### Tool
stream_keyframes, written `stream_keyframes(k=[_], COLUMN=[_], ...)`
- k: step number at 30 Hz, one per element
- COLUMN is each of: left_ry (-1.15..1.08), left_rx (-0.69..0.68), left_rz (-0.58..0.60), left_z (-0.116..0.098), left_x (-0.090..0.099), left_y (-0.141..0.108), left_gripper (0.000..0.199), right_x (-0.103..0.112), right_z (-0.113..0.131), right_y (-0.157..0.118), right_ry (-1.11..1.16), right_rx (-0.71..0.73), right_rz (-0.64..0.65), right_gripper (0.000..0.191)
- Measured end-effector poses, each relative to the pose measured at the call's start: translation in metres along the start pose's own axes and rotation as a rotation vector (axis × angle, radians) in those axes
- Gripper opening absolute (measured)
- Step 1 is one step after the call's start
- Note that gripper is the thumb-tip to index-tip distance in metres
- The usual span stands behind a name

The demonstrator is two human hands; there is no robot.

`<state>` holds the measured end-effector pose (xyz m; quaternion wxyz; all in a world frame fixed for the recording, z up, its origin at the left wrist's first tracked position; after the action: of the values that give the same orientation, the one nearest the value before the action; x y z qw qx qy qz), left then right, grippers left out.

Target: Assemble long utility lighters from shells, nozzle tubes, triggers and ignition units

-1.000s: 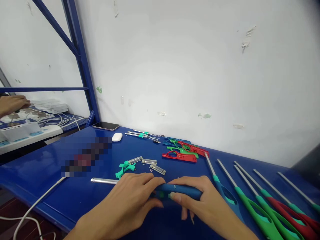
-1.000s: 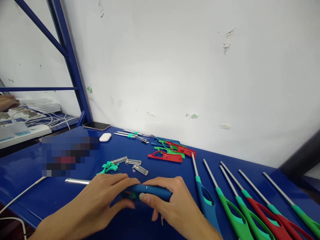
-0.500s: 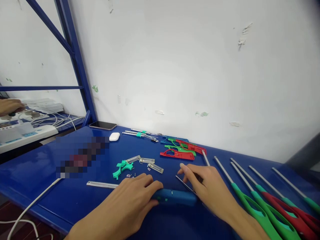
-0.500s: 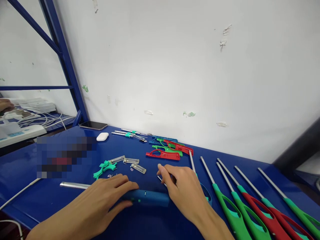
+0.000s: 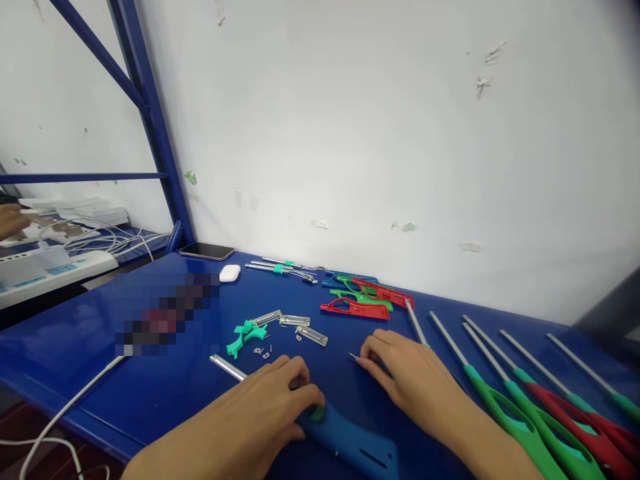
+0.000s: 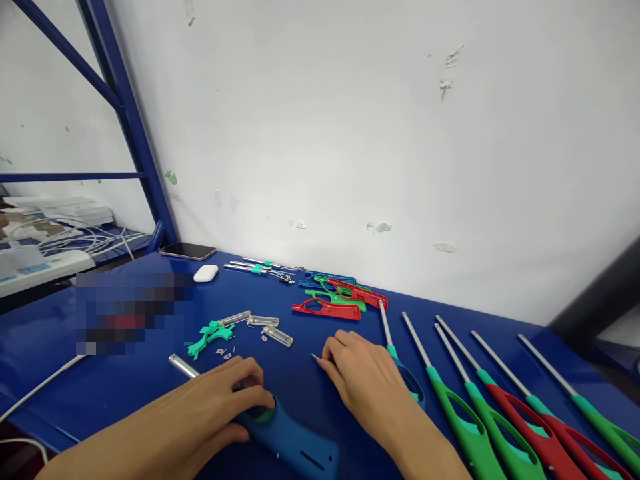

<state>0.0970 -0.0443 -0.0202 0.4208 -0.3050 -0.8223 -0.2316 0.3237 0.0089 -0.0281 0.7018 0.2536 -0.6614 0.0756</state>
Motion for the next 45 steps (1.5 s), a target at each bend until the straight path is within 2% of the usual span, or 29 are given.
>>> stream_keyframes(k=[3,5,7,9,12,14,20,24,28,32,36,39,41,42,43,45], left_ry=[0.017,0.088,0.231,0.293,0.319,0.323,0.298,0.288,0.265,0.212,0.106,0.015,-0.065,-0.1,-0.125,-0.157], left_rx=[-0.032,-0.053,-0.001,0.05,0.072,0.076,0.093,0.138,0.163,0.167,0.133,0.072,-0.036,-0.109,-0.179,-0.283], left_rz=[-0.032,-0.124,-0.245,-0.298,-0.267,-0.232,-0.115,-0.098,-0.129,-0.193,-0.224,-0.273,-0.366,-0.43,-0.488,-0.574], left_z=[0.004,0.014,0.034,0.055,0.078,0.083,0.069,0.065,0.063,0.052,0.035,0.024,0.016,0.011,0.006,-0.004], left_x=[0.006,0.017,0.031,0.042,0.048,0.047,0.046,0.045,0.044,0.047,0.044,0.037,0.034,0.034,0.034,0.035], left_y=[0.002,0.004,0.006,0.007,0.011,0.014,0.021,0.025,0.026,0.021,0.018,0.02,0.022,0.023,0.023,0.024], left_gripper=[0.042,0.035,0.033,0.034,0.034,0.031,0.031,0.032,0.031,0.029,0.024,0.021,0.015,0.012,0.012,0.02], right_x=[0.001,0.004,0.01,0.018,0.024,0.022,0.012,0.012,0.01,0.01,0.025,0.046,0.061,0.069,0.075,0.082], right_z=[-0.002,-0.003,-0.004,-0.003,0.001,0.003,0.005,0.003,-0.001,-0.005,-0.008,-0.009,-0.005,-0.001,0.004,0.013], right_y=[0.001,0.002,0.003,0.002,0.0,-0.001,0.0,0.001,0.001,0.003,0.003,-0.006,-0.019,-0.027,-0.035,-0.051], right_ry=[-0.004,0.01,0.044,0.084,0.123,0.139,0.19,0.264,0.342,0.432,0.519,0.564,0.593,0.635,0.695,0.991], right_rx=[0.006,-0.022,-0.056,-0.085,-0.113,-0.112,-0.074,-0.082,-0.113,-0.16,-0.265,-0.375,-0.423,-0.438,-0.448,-0.475], right_rz=[-0.033,-0.065,-0.096,-0.133,-0.18,-0.189,-0.175,-0.164,-0.174,-0.179,-0.184,-0.18,-0.189,-0.2,-0.214,-0.236], right_gripper=[0.018,0.021,0.025,0.026,0.024,0.022,0.022,0.024,0.024,0.011,0.011,0.017,0.009,0.015,0.03,0.053])
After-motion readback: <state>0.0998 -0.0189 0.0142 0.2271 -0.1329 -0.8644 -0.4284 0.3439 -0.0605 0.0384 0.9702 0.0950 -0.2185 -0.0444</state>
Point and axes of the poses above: each hand's wrist, its own y-axis towards the middle knuckle, its own x-axis out of the back of the hand, z = x × y, the point moved 5 cm from there along y, towards the middle knuckle, and after that the axes turned 11 degrees about -y, right-handed, at the moved point
